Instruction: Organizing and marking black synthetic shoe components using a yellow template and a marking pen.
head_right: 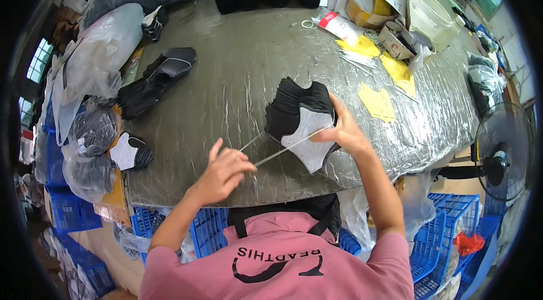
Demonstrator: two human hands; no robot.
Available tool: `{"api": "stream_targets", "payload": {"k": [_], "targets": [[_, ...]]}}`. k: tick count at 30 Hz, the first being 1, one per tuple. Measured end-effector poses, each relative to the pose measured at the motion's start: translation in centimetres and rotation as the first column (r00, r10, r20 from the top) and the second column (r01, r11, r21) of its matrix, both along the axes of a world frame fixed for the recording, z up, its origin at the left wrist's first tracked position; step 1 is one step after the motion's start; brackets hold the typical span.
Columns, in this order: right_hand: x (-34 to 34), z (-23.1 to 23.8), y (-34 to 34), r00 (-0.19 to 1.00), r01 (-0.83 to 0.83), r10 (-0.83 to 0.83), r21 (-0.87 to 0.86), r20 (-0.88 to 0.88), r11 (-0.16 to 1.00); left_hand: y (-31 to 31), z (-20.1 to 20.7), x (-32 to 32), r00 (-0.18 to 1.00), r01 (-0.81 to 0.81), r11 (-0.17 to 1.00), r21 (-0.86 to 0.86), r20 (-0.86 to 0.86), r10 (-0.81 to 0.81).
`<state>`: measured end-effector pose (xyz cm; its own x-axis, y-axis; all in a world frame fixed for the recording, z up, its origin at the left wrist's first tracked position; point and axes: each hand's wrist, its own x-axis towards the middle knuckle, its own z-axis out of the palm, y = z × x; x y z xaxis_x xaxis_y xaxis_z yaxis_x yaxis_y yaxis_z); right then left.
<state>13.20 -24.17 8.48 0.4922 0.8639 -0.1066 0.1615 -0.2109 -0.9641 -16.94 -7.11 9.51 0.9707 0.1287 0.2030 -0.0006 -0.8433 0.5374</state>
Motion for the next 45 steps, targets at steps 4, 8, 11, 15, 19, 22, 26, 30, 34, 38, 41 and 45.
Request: {"api": "stream_targets", "payload": {"k": [4, 8, 11, 15, 19, 22, 26, 30, 34, 38, 41, 45], "targets": [[-5.8, -1.0, 0.9, 0.782, 0.018, 0.109, 0.198, -0.613, 0.98, 4.6, -1.9, 2.0, 0.917, -0.275, 0.957, -0.09, 0.274, 0.289], [-9.7, -4.6, 0.9, 0.435, 0.267, 0.041, 0.172, -0.9, 0.948, 2.7, -1.6, 6.5, 0.736, -0.23, 0.599, -0.767, 0.266, 0.623], [-9.9, -7.1, 1.0, 0.333, 0.543, -0.009, 0.184, -0.943, 0.819, 2.1, -3.6, 6.5, 0.537, -0.526, 0.783, -0.332, 0.585, 0.608], [-9.0, -9.6, -1.1, 0.378, 0.471, 0.198, 0.371, -0.905, 0.8, 4.4, -5.1, 5.3, 0.392, -0.572, 0.604, -0.554, 0.463, 0.795], [-10.3, -8.2, -1.0, 0.341, 0.354, 0.271, 0.39, -0.9, 0.85, -0.9, -1.3, 9.5, 0.755, -0.206, -0.619, -0.758, -0.525, 0.393], [-10.5, -8.6, -0.2, 0.434, 0.307, 0.533, 0.675, -0.727, 0.671, -0.2, -3.9, 8.8, 0.887, 0.177, -0.479, -0.86, -0.072, 0.457], [-9.8, -8.2, -0.5, 0.358, 0.299, 0.627, 0.721, -0.692, 0.625, 5.3, -6.3, 4.5, 0.718, 0.36, -0.144, -0.922, 0.175, 0.674], [-9.7, -4.8, -0.5, 0.15, 0.46, 0.289, 0.325, -0.946, 0.826, 6.4, -5.2, 2.8, 0.628, 0.411, -0.11, -0.905, 0.193, 0.754], [-9.4, -4.5, 0.7, 0.57, 0.284, 0.279, 0.504, -0.773, 0.816, 2.8, -1.6, 8.4, 0.871, 0.318, -0.395, -0.862, 0.102, 0.48], [-4.7, -4.4, 1.5, 0.643, -0.003, 0.175, 0.226, -0.746, 0.974, 7.6, -4.2, 7.8, 0.866, 0.315, -0.282, -0.906, 0.153, 0.476], [-0.7, -2.6, 2.7, 0.668, -0.263, 0.299, 0.16, -0.682, 0.952, 13.1, -5.3, 5.7, 0.846, 0.108, -0.173, -0.979, -0.001, 0.534], [3.9, 0.5, 4.9, 0.675, -0.518, 0.431, 0.032, -0.599, 0.855, 17.1, -3.9, 10.4, 0.95, -0.182, -0.07, -0.981, -0.194, 0.246]]}}
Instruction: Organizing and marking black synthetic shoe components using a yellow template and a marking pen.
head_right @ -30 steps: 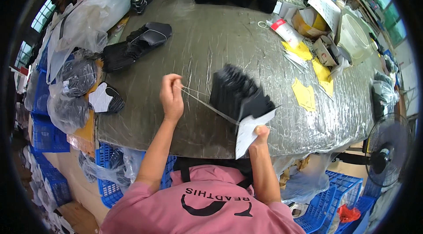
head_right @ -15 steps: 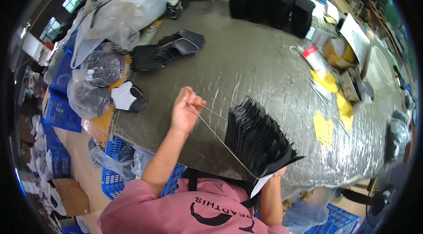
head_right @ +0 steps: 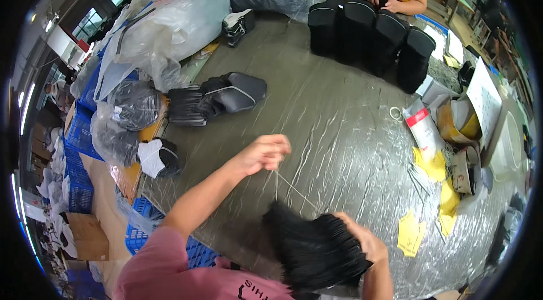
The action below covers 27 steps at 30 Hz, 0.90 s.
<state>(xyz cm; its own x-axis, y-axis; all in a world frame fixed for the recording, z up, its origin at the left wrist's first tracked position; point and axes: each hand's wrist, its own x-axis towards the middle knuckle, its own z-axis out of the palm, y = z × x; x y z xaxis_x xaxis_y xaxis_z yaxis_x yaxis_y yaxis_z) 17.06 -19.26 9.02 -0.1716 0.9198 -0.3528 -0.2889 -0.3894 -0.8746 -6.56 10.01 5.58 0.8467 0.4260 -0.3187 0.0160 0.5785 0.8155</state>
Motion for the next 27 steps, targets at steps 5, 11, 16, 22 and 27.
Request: {"api": "stream_targets", "payload": {"k": [5, 11, 16, 22, 27], "targets": [[4.6, -0.3, 8.7, 0.873, -0.486, 0.398, 0.424, 0.284, 0.764, 0.0, 5.2, 13.4, 0.845, 0.508, 0.641, 0.575, -0.189, -0.499], [5.2, -4.3, 11.1, 0.957, -0.213, 0.29, 0.65, -0.013, 0.729, 2.9, -0.7, 16.6, 0.753, 0.651, 0.409, 0.64, -0.477, -0.453], [4.0, -9.3, 4.7, 0.674, 0.276, -0.119, 0.1, -0.73, 0.956, 2.8, -0.5, 17.2, 0.756, 0.648, 0.571, 0.503, -0.514, -0.406], [-1.6, -16.9, 5.1, 0.419, 0.089, 0.066, 0.113, -0.905, 0.99, 2.4, -1.3, 17.8, 0.766, 0.638, 0.74, 0.213, -0.276, -0.58], [1.3, -7.4, 6.1, 0.559, 0.138, -0.016, 0.074, -0.829, 0.988, -1.5, -1.4, 22.7, 0.452, 0.892, 0.442, 0.092, -0.172, -0.876]]}}
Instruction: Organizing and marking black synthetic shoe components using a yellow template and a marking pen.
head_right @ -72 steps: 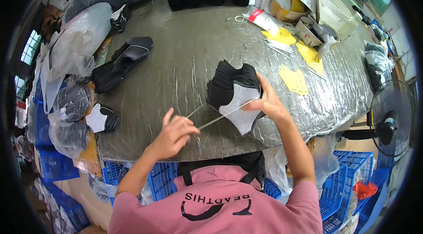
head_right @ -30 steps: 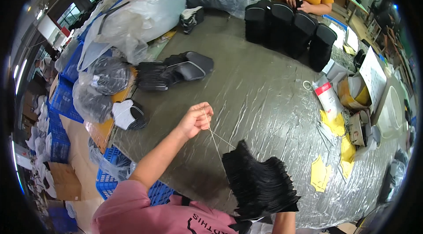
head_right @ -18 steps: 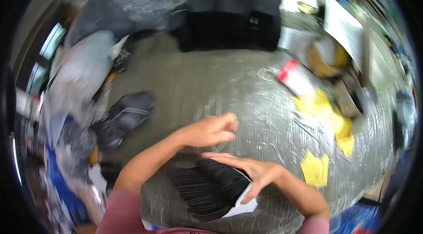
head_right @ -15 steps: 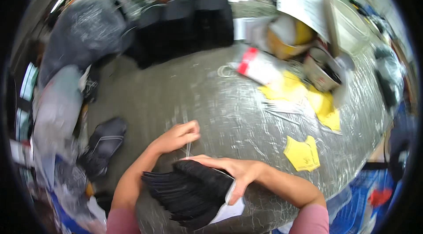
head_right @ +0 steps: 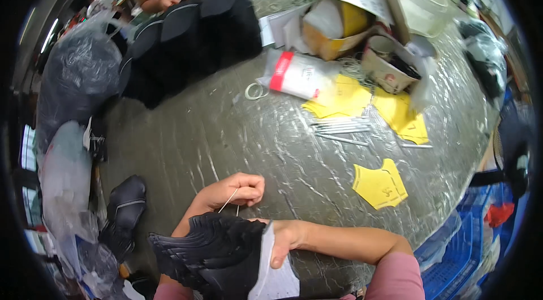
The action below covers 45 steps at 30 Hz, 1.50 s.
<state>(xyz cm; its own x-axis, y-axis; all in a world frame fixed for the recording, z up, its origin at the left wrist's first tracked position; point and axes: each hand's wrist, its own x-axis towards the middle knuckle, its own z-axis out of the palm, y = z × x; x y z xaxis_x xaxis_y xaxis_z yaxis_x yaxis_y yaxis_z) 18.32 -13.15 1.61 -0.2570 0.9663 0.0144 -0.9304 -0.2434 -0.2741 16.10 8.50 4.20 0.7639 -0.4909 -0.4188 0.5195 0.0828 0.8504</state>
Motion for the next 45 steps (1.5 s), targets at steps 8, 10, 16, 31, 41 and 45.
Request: {"api": "stream_targets", "payload": {"k": [8, 10, 16, 31, 41, 45], "targets": [[-0.4, 0.4, -1.3, 0.993, -0.01, 0.015, -0.037, 0.117, 0.999, 3.1, -0.7, -4.7, 0.993, -0.044, 0.998, 0.035, -0.105, 0.048], [-0.5, -2.4, -4.2, 0.926, 0.178, -0.237, 0.215, 0.295, 0.96, 0.7, 0.8, -4.1, 0.996, -0.047, 0.998, -0.042, -0.074, 0.044], [-0.3, 1.7, -1.4, 0.96, 0.088, -0.157, 0.285, 0.23, 0.955, 0.8, -1.5, -11.3, 0.906, -0.417, 0.893, -0.172, 0.0, 0.423], [-0.1, -3.2, -3.4, 0.975, -0.116, 0.139, -0.139, 0.174, 0.983, -4.8, -10.0, -20.8, 0.227, -0.95, 0.241, -0.197, 0.09, 0.97], [0.6, 4.8, -6.9, 0.443, 0.107, -0.326, 0.311, 0.835, 0.944, -6.7, 1.8, -26.4, 0.534, -0.786, 0.158, -0.598, -0.527, 0.661], [-1.4, 6.2, -7.2, 0.186, 0.166, -0.41, 0.382, 0.893, 0.909, -10.1, 5.1, -28.7, 0.706, -0.69, 0.668, 0.281, 0.058, 0.705]]}}
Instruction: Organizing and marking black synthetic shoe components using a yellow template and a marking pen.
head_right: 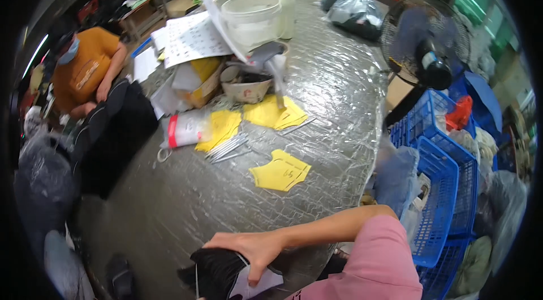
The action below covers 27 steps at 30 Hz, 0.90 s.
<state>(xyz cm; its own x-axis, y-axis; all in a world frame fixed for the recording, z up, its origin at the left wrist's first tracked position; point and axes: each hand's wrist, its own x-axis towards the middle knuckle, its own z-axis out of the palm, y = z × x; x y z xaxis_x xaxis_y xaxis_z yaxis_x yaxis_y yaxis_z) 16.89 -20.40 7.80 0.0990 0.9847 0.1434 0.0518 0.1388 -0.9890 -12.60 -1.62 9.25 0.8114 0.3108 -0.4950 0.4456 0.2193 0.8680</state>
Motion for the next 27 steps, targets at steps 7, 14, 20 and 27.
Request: {"api": "stream_targets", "payload": {"k": [7, 14, 20, 27], "targets": [[-1.6, 2.3, -3.2, 0.956, 0.185, -0.158, -0.092, 0.247, 0.978, -3.4, -1.2, 1.3, 0.872, 0.057, 0.99, -0.132, 0.489, 0.015], [-2.5, 1.6, -0.8, 0.859, 0.41, -0.352, -0.086, 0.373, 0.908, -3.7, -0.2, 6.5, 0.819, -0.223, 0.974, -0.05, 0.532, 0.215], [-3.9, 1.5, 1.9, 0.769, 0.51, -0.431, -0.046, 0.472, 0.859, -3.0, -3.2, 9.3, 0.588, -0.485, 0.869, -0.095, 0.7, 0.405], [-4.5, 1.4, 3.8, 0.754, 0.599, -0.561, -0.008, 0.341, 0.801, -1.9, -1.5, 8.1, 0.693, -0.515, 0.761, 0.395, 0.714, 0.099]]}}
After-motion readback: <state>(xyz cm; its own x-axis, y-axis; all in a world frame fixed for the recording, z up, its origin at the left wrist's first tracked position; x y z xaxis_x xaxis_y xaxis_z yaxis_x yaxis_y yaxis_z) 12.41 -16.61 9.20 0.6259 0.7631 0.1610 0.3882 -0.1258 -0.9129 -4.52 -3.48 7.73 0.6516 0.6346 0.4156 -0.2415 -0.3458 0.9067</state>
